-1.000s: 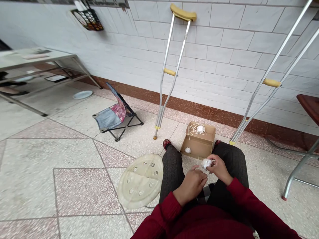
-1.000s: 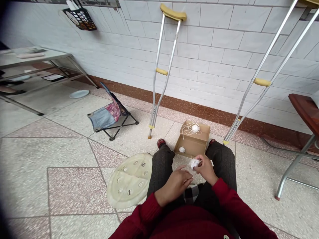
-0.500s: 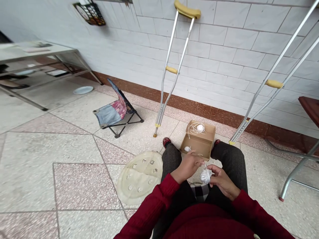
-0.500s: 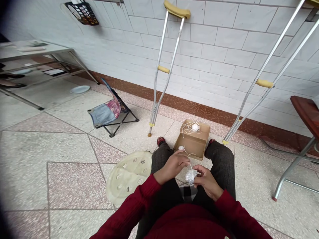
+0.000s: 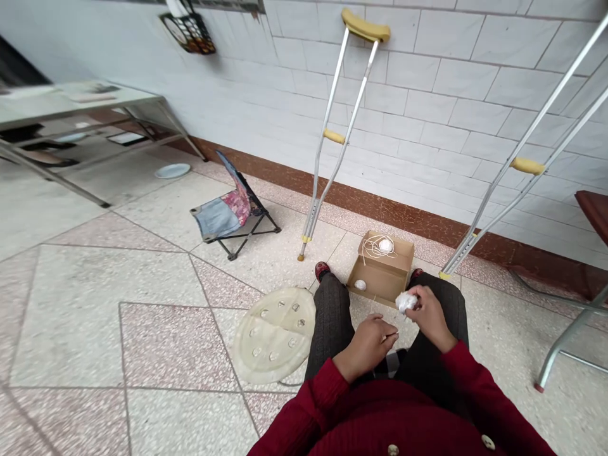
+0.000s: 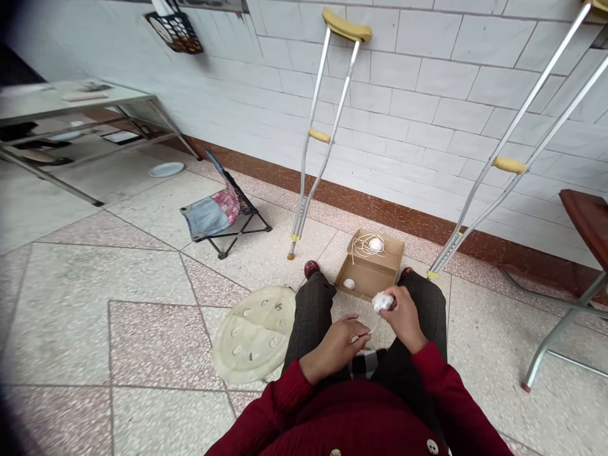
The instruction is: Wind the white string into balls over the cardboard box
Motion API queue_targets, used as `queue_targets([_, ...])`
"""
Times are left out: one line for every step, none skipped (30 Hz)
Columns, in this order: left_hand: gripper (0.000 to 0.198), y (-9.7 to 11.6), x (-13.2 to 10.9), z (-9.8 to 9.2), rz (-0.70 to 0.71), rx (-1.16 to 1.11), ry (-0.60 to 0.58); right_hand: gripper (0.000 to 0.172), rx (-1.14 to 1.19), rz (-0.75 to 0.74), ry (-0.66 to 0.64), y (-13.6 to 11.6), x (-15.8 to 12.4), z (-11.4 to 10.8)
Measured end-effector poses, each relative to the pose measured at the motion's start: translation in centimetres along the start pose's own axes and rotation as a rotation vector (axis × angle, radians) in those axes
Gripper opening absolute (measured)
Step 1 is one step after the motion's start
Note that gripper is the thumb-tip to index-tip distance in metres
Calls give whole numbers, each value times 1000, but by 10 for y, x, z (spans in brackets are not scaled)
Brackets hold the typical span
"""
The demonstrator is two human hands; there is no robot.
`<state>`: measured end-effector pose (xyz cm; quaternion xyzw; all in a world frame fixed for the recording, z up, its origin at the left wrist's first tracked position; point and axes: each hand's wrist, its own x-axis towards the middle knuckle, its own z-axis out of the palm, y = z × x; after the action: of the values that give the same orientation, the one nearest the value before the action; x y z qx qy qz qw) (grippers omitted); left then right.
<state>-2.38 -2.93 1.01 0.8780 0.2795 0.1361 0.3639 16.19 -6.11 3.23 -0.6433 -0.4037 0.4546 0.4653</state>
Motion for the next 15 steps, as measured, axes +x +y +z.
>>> queue_targets([26,3,-1,-7,20,47,11,30,-14,-8,-22,2,-4,3])
queue_targets([24,5,-2,-14,35,94,26,28,-15,-17,-52,5,-10,7])
queue_targets([22,6,-3,-20,44,135,46,25,-1,-16,-89,10,-17,12])
queue_targets([20,7,-4,-25,48,167,68,25,4,-21,-125,17,-23,17])
queue_targets([19,7,-4,-29,48,187,89,28,9,-10,-171,25,-30,21])
queue_targets([19,7,-4,-31,42,191,108,31,30,55,-234,32,-36,23])
queue_targets([18,5,-2,-32,46,171,114,35,59,127,-306,38,-41,25])
queue_targets([20,3,-1,-30,40,138,103,39,101,181,-393,41,-44,23])
queue_targets([25,0,1,-27,34,101,77,41,150,193,-466,40,-46,20])
queue_targets([28,-3,3,-22,15,72,64,40,197,181,-490,35,-47,16])
queue_targets([30,-5,4,-16,-6,55,66,37,230,154,-468,26,-47,10])
queue_targets([31,-6,6,-9,-24,48,70,33,239,130,-444,15,-45,3])
queue_targets([31,-7,6,-1,-38,46,71,29,240,96,-392,4,-41,-3])
queue_targets([30,-7,6,6,-37,48,64,28,231,71,-334,-6,-36,-8])
queue_targets([30,-7,6,13,-25,56,47,28,214,55,-276,-12,-29,-12])
